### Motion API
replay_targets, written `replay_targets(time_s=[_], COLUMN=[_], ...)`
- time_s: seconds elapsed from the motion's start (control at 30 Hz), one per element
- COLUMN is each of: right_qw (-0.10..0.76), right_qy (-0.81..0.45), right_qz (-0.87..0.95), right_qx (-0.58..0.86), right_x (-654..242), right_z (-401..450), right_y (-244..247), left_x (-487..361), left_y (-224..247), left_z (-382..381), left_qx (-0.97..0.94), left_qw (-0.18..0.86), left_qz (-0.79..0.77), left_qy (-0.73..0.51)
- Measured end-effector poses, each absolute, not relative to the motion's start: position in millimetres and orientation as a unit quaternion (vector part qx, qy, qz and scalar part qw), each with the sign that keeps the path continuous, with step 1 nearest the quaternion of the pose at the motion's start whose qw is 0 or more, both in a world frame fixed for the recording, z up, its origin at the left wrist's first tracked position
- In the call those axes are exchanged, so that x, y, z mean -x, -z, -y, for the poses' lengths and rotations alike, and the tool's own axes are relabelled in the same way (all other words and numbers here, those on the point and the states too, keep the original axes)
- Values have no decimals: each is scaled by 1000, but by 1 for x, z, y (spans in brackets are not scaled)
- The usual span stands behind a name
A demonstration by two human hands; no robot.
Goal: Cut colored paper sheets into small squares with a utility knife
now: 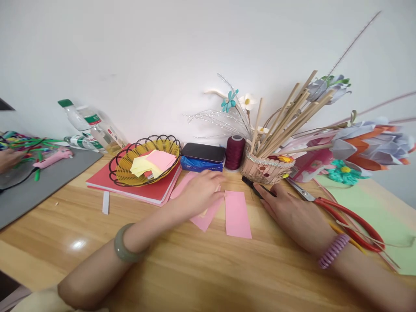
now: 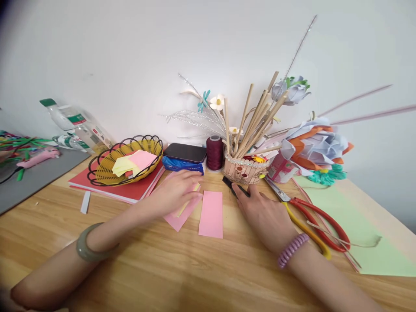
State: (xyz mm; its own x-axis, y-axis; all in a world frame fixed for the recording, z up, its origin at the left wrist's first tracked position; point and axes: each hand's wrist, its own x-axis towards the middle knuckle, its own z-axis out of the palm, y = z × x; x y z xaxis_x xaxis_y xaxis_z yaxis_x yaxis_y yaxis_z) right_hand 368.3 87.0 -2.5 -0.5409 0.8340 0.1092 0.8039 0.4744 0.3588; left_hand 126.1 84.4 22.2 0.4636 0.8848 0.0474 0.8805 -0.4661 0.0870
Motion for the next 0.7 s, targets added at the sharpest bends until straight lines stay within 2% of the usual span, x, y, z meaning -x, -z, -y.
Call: replay_targets(time_s=[0.3, 0.47, 0.7], right_qw=[-10, -53, -77], right_qy=[-178, -171, -129], right_qz=[-873, -889, -950], right_qx=[-455, -422, -275], right_x=[-373, -375, -347], right_z=[-90, -84, -56], right_y=[-1, -6, -7], left_x=[-107, -110, -104], left_y=[-31, -40, -62], left_z=[-82, -81, -79], left_qx=[-830, -805, -752], left_qw=[32, -16, -99], left_qz=[-549, -590, -652], left_qy=[87, 60, -17])
